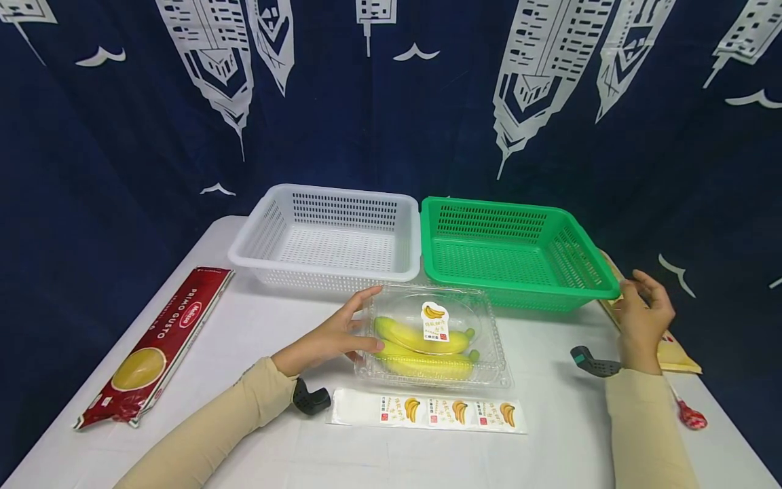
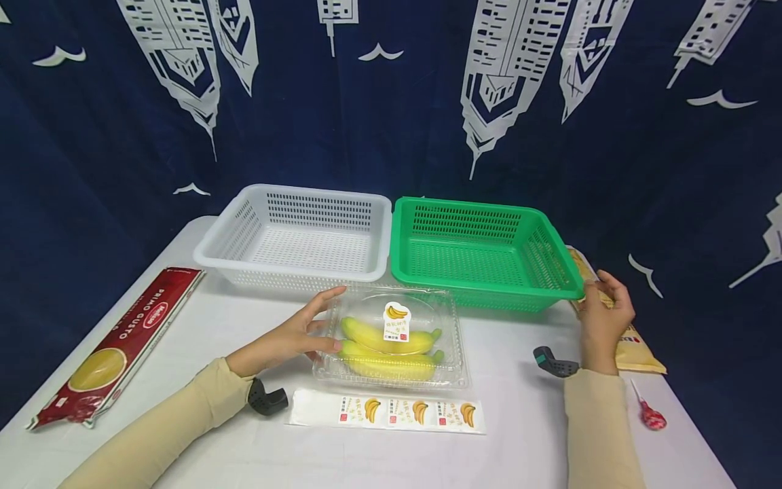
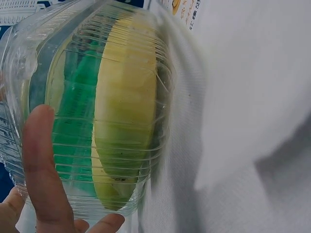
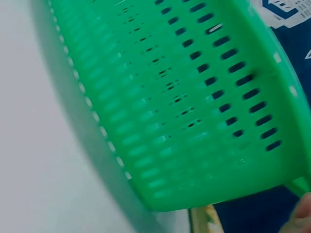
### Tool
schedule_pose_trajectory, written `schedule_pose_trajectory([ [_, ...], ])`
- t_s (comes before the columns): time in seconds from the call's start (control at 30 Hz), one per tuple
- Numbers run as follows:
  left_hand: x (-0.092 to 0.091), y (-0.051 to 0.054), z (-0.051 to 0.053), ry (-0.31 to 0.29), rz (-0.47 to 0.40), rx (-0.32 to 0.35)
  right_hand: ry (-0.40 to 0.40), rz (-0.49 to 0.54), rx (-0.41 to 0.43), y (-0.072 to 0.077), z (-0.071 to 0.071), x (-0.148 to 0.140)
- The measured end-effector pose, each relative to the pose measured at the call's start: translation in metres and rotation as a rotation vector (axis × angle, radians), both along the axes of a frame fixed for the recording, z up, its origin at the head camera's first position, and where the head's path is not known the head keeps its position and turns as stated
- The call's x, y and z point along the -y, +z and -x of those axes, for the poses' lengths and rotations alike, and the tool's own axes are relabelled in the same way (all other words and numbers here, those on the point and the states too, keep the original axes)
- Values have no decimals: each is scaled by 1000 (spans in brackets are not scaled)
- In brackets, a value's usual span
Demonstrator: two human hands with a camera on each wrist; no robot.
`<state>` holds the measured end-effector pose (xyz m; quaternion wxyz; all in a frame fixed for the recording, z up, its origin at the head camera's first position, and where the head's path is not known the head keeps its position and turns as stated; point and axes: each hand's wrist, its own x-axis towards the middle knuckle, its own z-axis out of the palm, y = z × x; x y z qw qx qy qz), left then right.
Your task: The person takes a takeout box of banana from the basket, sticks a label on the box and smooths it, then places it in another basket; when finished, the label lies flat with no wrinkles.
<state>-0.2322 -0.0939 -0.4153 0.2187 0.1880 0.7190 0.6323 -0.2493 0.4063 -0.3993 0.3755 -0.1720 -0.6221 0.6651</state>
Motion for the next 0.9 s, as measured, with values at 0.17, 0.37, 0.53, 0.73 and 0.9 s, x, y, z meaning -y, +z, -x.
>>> schedule_pose_trajectory([
  [0.17, 1, 0, 0, -4, -1, -4, 139, 9, 157, -6, 2, -2],
  [0.37, 2, 0, -1, -14, 3, -16, 304, 23, 214, -12, 1, 0],
  [0.53, 1, 1, -2, -18, 6, -14, 312, 51, 200, -14, 2, 1],
  [0.73, 1, 2, -2, 2, 29, -1, 317, 68, 196, -15, 3, 1],
  [0.9, 0, 4, -2, 22, 35, 24, 335, 47, 188, -18, 3, 1],
])
